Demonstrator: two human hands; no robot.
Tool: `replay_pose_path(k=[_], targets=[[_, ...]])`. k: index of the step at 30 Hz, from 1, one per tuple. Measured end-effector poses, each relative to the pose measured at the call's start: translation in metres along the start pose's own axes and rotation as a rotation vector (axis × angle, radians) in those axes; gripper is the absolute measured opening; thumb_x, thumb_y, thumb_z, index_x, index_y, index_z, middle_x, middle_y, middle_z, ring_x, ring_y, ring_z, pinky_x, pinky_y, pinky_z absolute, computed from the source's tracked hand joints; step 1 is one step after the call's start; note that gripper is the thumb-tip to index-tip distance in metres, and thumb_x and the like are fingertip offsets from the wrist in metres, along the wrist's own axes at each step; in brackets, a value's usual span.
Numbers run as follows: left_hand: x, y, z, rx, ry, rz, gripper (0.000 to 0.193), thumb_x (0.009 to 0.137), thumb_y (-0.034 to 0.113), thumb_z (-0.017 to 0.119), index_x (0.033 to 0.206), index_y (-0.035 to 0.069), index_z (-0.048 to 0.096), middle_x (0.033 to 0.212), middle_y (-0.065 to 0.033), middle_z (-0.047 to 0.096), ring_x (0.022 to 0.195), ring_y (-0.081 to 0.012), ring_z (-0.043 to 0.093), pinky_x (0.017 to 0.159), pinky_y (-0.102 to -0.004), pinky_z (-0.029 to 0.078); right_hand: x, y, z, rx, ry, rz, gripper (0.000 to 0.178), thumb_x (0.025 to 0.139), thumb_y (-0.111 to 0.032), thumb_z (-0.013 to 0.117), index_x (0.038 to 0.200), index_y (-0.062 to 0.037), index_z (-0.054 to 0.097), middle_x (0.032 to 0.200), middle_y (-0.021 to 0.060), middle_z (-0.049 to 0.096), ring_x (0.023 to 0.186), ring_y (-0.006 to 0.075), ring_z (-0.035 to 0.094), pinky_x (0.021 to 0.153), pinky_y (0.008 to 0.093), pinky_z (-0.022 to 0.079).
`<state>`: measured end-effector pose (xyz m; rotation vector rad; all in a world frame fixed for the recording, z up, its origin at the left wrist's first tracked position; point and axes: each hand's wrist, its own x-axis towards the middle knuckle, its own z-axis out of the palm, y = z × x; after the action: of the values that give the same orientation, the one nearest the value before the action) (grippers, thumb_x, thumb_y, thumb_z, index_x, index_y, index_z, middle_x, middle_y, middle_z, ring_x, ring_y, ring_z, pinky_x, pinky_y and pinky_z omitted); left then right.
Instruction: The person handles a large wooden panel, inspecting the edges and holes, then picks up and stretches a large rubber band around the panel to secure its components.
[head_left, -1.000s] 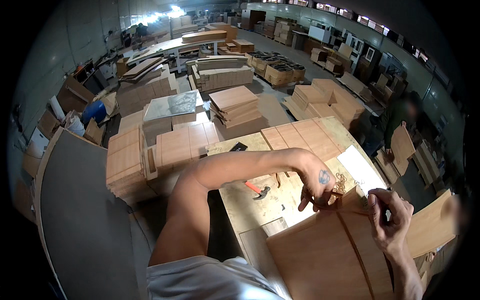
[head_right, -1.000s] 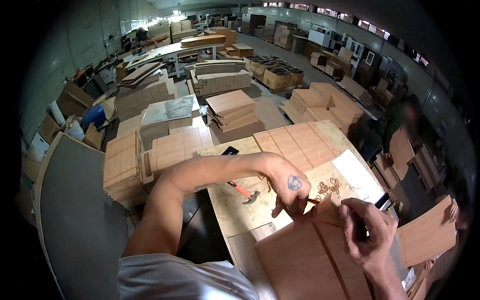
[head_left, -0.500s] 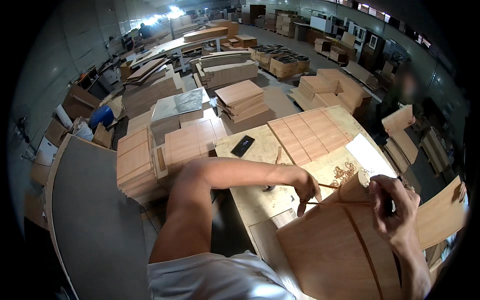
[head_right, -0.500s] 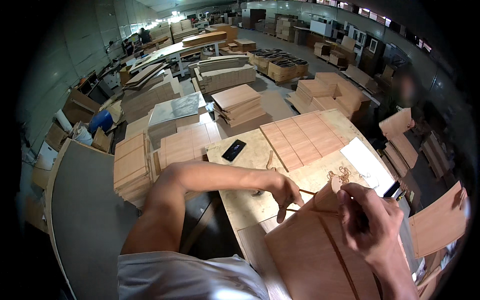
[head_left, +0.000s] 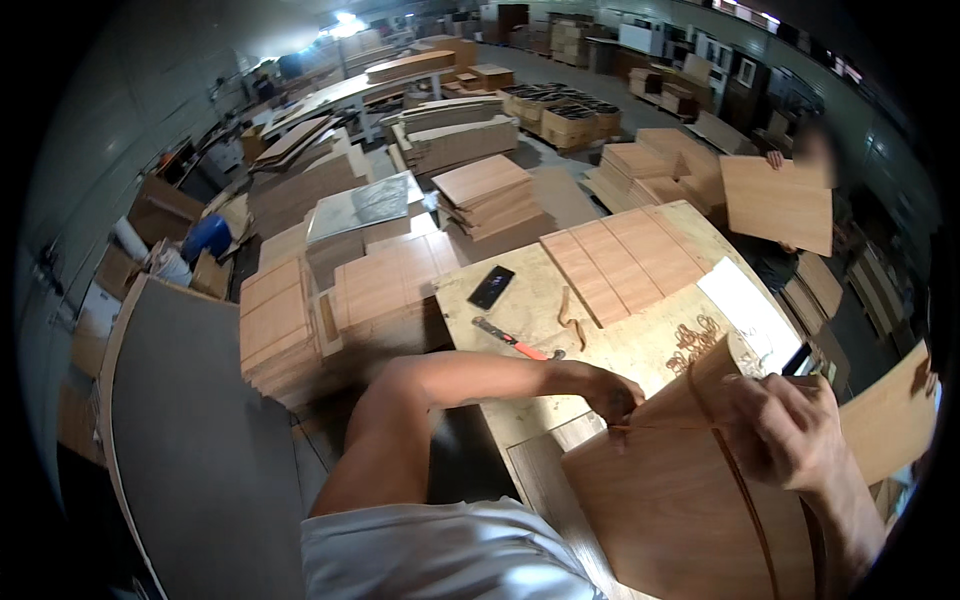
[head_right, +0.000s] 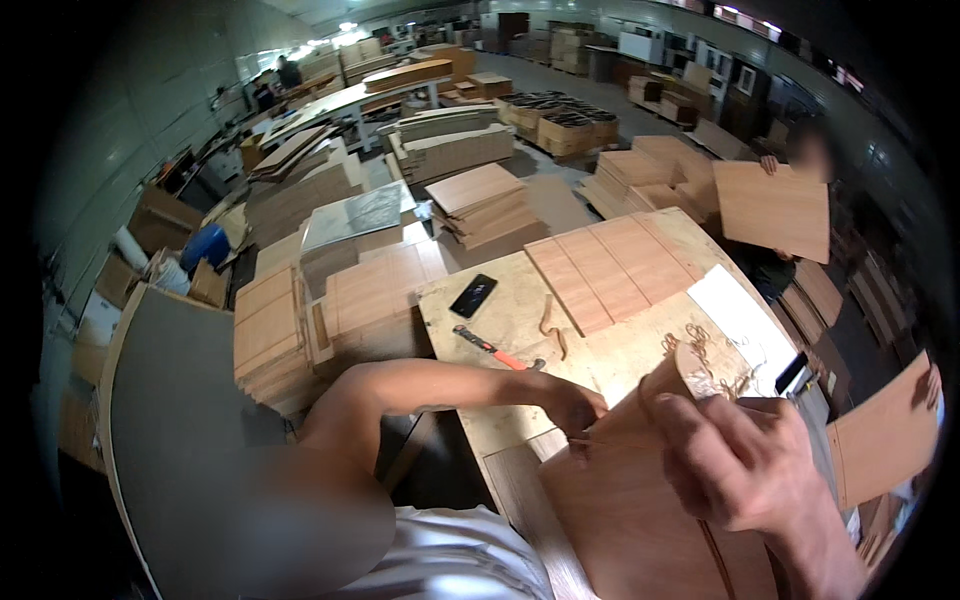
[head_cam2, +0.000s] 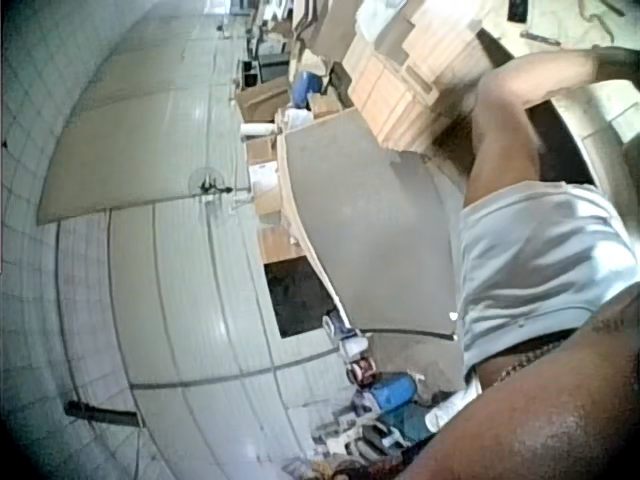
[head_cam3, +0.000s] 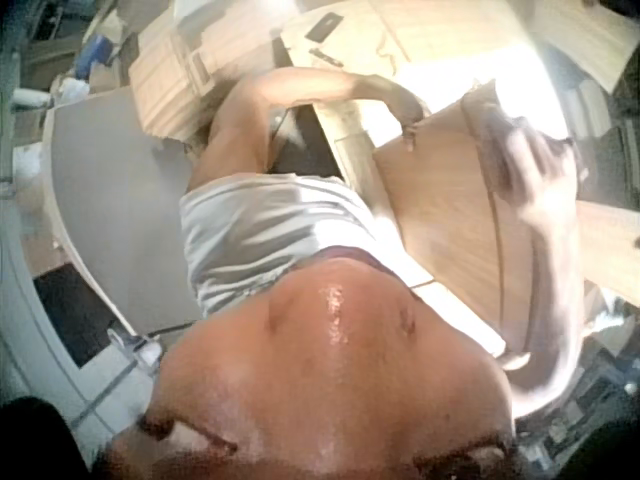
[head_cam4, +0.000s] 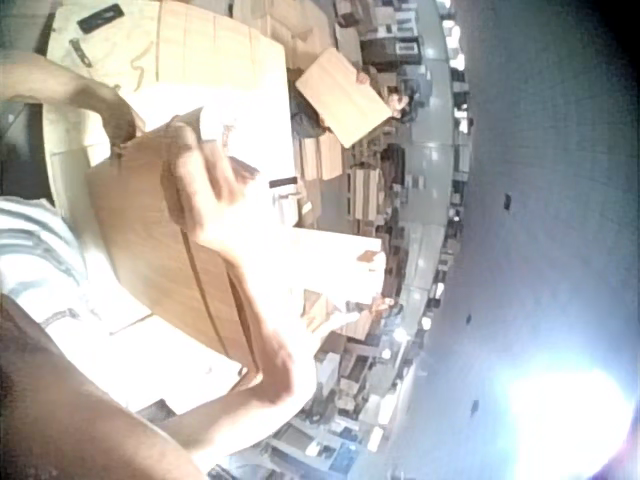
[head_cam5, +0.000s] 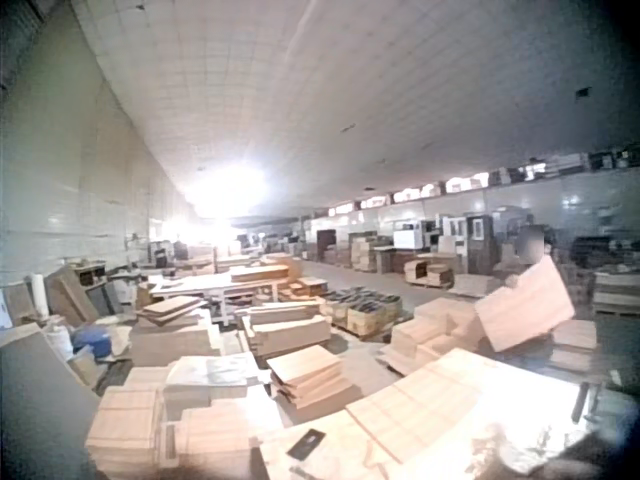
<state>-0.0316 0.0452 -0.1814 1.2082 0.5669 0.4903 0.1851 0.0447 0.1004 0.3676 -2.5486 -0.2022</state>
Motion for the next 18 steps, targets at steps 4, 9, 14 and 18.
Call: replay_pose_path(k=[4, 9, 14, 18], targets=[[-0.012, -0.025, -0.011, -0.396, 0.004, -0.045, 0.011, 0.083, 0.011, 0.063, 0.089, 0.004, 0.057, 0.084, -0.007, 0.064, 0.083, -0.0171, 0.061, 0.077, -0.0301, 0.05, -0.011, 0.01, -0.02, -0.184, -0.259, -0.12, 0.046, 0.071, -0.012, 0.058, 0.117, -0.004, 0.055, 0.068, 0.0016, 0.052, 0.038, 0.0098, 0.042, 0.031, 0.0268, 0.034], [-0.011, 0.032, 0.012, 0.754, 0.145, -0.469, 0.054, 0.081, 0.028, 0.069, 0.128, 0.01, 0.047, 0.124, -0.0066, 0.054, 0.112, -0.0186, 0.05, 0.094, -0.0299, 0.042, -0.066, 0.002, -0.08, -0.24, -0.278, -0.004, 0.044, 0.077, -0.003, 0.062, 0.12, 0.0013, 0.051, 0.064, 0.0024, 0.054, 0.041, 0.0063, 0.046, 0.031, 0.0237, 0.036], [-0.03, 0.0, -0.007, -1.474, 0.556, -0.419, 0.065, 0.091, 0.037, 0.049, 0.136, -0.004, 0.025, 0.138, -0.0303, 0.025, 0.125, -0.0501, 0.028, 0.1, -0.0637, 0.032, -0.142, -0.045, -0.124, -0.421, -0.083, 0.163, 0.039, 0.078, 0.002, 0.064, 0.116, 0.0062, 0.054, 0.049, -0.0027, 0.05, 0.036, 0.0051, 0.043, 0.033, 0.0223, 0.036], [-0.045, 0.001, 0.005, -0.367, 0.44, -0.366, 0.063, 0.078, 0.018, 0.068, 0.128, -0.004, 0.038, 0.125, -0.0202, 0.048, 0.107, -0.0331, 0.053, 0.088, -0.047, 0.049, -0.178, -0.098, -0.155, -0.515, -0.123, 0.366, 0.04, 0.078, 0.001, 0.064, 0.116, 0.0049, 0.056, 0.056, 0.0013, 0.059, 0.043, 0.007, 0.048, 0.051, 0.023, 0.038]])
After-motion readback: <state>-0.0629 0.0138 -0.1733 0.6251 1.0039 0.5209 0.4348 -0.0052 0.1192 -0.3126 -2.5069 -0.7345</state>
